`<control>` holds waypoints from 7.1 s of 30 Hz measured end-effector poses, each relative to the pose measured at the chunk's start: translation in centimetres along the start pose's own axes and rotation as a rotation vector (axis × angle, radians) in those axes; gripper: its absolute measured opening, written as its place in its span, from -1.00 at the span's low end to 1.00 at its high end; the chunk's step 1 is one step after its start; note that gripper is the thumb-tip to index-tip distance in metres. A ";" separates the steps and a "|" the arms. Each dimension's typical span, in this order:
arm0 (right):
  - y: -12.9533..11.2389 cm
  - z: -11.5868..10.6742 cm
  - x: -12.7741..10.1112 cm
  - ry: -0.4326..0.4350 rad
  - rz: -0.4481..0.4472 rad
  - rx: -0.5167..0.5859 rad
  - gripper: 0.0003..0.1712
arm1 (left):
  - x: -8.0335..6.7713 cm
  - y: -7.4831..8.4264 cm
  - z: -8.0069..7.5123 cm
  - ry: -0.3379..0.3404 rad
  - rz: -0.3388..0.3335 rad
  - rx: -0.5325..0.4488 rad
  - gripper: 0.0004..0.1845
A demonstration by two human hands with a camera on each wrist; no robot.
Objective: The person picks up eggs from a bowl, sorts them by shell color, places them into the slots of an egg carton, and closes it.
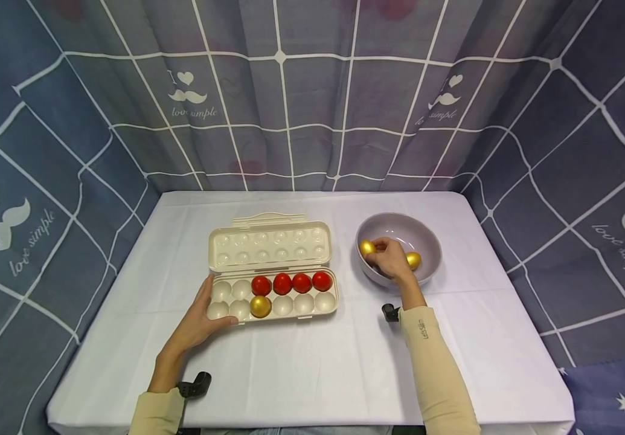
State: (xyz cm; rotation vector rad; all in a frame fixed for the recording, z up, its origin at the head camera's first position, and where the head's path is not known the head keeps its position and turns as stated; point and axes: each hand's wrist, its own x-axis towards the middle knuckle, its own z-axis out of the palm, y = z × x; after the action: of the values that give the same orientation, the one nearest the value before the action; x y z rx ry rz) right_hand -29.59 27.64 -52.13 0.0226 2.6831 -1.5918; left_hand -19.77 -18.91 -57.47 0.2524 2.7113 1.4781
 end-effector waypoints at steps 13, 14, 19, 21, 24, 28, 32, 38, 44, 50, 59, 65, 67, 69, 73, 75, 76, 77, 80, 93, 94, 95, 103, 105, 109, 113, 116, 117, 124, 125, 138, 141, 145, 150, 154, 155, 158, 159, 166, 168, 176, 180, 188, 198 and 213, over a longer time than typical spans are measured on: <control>-0.5 0.2 -0.8 0.184 -0.058 0.039 -0.45 | -0.1 0.2 -0.1 -0.006 -0.006 -0.011 0.40; -0.5 0.3 -0.9 0.204 -0.065 0.047 -0.46 | -0.1 0.2 -0.1 -0.005 -0.007 -0.012 0.40; -0.6 0.6 -1.2 0.289 -0.095 0.097 -0.49 | -0.2 0.2 0.0 -0.006 -0.013 -0.017 0.41; -0.6 0.8 -1.4 0.313 -0.104 0.134 -0.50 | -0.2 0.2 0.0 -0.009 -0.016 -0.019 0.41; -1.0 0.8 -1.8 0.346 -0.133 0.207 -0.51 | -0.2 0.2 0.0 -0.012 -0.017 -0.020 0.41; -2.8 0.9 -2.9 0.400 -0.178 0.273 -0.51 | -0.1 0.3 -0.1 -0.009 -0.010 -0.016 0.41; -4.7 0.9 -4.2 0.430 -0.204 0.296 -0.53 | 0.0 0.4 -0.2 -0.011 -0.012 -0.015 0.40; -5.2 1.3 -4.9 0.396 -0.237 0.327 -0.52 | 0.0 0.5 -0.2 -0.014 -0.022 -0.013 0.41; -5.4 2.3 -5.3 0.310 -0.279 0.384 -0.50 | -0.2 0.6 -0.3 -0.011 -0.019 -0.012 0.41; -6.3 3.6 -6.0 0.252 -0.358 0.415 -0.52 | -0.2 0.5 -0.3 -0.009 -0.017 -0.013 0.42; -6.0 4.9 -5.5 0.210 -0.389 0.482 -0.50 | -0.2 0.4 -0.2 -0.006 -0.009 -0.017 0.42; -5.1 5.9 -5.1 0.179 -0.411 0.494 -0.50 | -0.2 0.5 -0.2 -0.005 -0.014 -0.020 0.41; -4.9 6.0 -5.3 0.181 -0.428 0.491 -0.50 | -0.2 0.5 -0.2 -0.008 -0.008 -0.018 0.41; -4.8 6.2 -5.4 0.178 -0.435 0.493 -0.49 | -0.1 0.4 -0.2 -0.011 -0.001 -0.018 0.41; -4.9 6.5 -5.9 0.152 -0.445 0.470 -0.46 | -0.1 0.3 -0.2 -0.007 -0.005 -0.011 0.41; -5.4 6.6 -6.4 0.135 -0.451 0.455 -0.45 | -0.2 0.4 -0.2 -0.005 -0.009 -0.011 0.41; -5.8 6.7 -6.7 0.127 -0.453 0.446 -0.44 | -0.2 0.4 -0.2 -0.004 -0.011 -0.010 0.41; -6.1 6.7 -7.0 0.120 -0.452 0.441 -0.44 | -0.2 0.4 -0.2 -0.002 -0.014 -0.009 0.41; -7.4 6.9 -7.8 0.110 -0.430 0.436 -0.41 | -0.2 0.5 -0.3 -0.003 -0.011 -0.009 0.41; -7.8 8.5 -8.8 0.021 -0.395 0.386 -0.46 | 0.1 0.7 -0.1 -0.014 -0.017 -0.010 0.40; -7.8 8.7 -8.8 0.012 -0.395 0.372 -0.46 | 0.1 0.7 -0.1 -0.015 -0.018 -0.011 0.40; -7.8 8.9 -8.9 0.004 -0.398 0.356 -0.47 | 0.1 0.8 -0.1 -0.015 -0.018 -0.013 0.40; -8.0 10.2 -9.3 -0.076 -0.384 0.418 -0.47 | 0.3 0.7 0.0 -0.011 -0.008 -0.013 0.41; -8.0 10.4 -9.3 -0.088 -0.370 0.444 -0.46 | 0.3 0.8 0.0 -0.011 -0.008 -0.013 0.41; -8.0 10.9 -9.3 -0.104 -0.360 0.436 -0.46 | 0.2 0.8 -0.1 -0.010 -0.011 -0.015 0.40; -8.1 11.7 -9.7 -0.110 -0.382 0.373 -0.47 | 0.0 0.7 -0.2 -0.003 -0.019 -0.010 0.41; -8.2 12.4 -10.1 -0.111 -0.398 0.326 -0.47 | -0.1 0.7 -0.2 -0.001 -0.026 -0.008 0.41; -8.2 12.5 -10.2 -0.112 -0.404 0.315 -0.47 | -0.2 0.7 -0.2 -0.001 -0.027 -0.009 0.40; -8.8 13.8 -10.6 -0.155 -0.410 0.203 -0.54 | -0.2 0.4 -0.1 -0.001 -0.012 -0.007 0.41; -8.9 14.0 -10.7 -0.169 -0.411 0.187 -0.55 | -0.2 0.4 -0.1 -0.001 -0.012 -0.006 0.41; -5.3 16.7 -9.1 -0.215 -0.409 0.130 -0.50 | -0.2 1.0 -0.3 -0.016 -0.035 -0.007 0.40; -5.2 16.6 -8.9 -0.218 -0.394 0.099 -0.51 | -0.2 1.0 -0.3 -0.017 -0.038 -0.005 0.41; -5.3 16.4 -8.8 -0.224 -0.372 0.068 -0.52 | -0.1 1.0 -0.3 -0.017 -0.034 -0.006 0.41; -5.4 16.3 -8.6 -0.249 -0.346 0.068 -0.51 | 0.0 0.8 -0.2 -0.014 -0.031 -0.007 0.41; -5.5 16.3 -8.6 -0.256 -0.347 0.052 -0.52 | 0.1 0.7 -0.2 -0.007 -0.025 -0.009 0.41; -5.4 16.3 -8.5 -0.256 -0.351 0.047 -0.54 | 0.1 0.7 -0.2 -0.006 -0.025 -0.010 0.41; -5.4 16.3 -8.5 -0.258 -0.356 0.041 -0.60 | 0.1 0.7 -0.1 -0.011 -0.029 -0.004 0.41; -5.3 16.3 -8.6 -0.259 -0.357 0.040 -0.62 | 0.1 0.7 -0.1 -0.013 -0.031 -0.002 0.41; -5.2 16.4 -8.8 -0.263 -0.349 0.043 -0.64 | 0.0 0.7 -0.2 -0.009 -0.035 -0.005 0.40; -5.1 16.4 -8.8 -0.265 -0.346 0.050 -0.63 | 0.0 0.7 -0.2 -0.009 -0.034 -0.007 0.40; -5.4 15.6 -8.9 -0.273 -0.303 0.125 -0.59 | 0.0 0.8 -0.2 -0.014 -0.038 -0.003 0.40; -4.7 15.2 -8.5 -0.277 -0.293 0.226 -0.57 | 0.0 0.7 -0.1 -0.015 -0.035 -0.007 0.40; -4.8 12.7 -7.6 -0.242 -0.307 0.456 -0.44 | 0.1 0.6 -0.1 -0.013 -0.027 -0.011 0.40; -8.3 7.6 -7.0 -0.095 -0.358 0.397 -0.44 | 0.1 0.5 -0.1 -0.014 -0.034 -0.002 0.40; -6.4 3.9 -6.3 0.063 -0.319 0.373 -0.41 | 0.1 0.5 -0.1 -0.013 -0.022 -0.005 0.40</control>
State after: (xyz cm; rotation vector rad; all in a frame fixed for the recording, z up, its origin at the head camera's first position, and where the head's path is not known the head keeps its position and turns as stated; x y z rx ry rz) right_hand -23.37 21.15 -48.19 -0.3721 2.4850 -2.1971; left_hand -19.81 -18.74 -57.00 0.2309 2.6913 1.4720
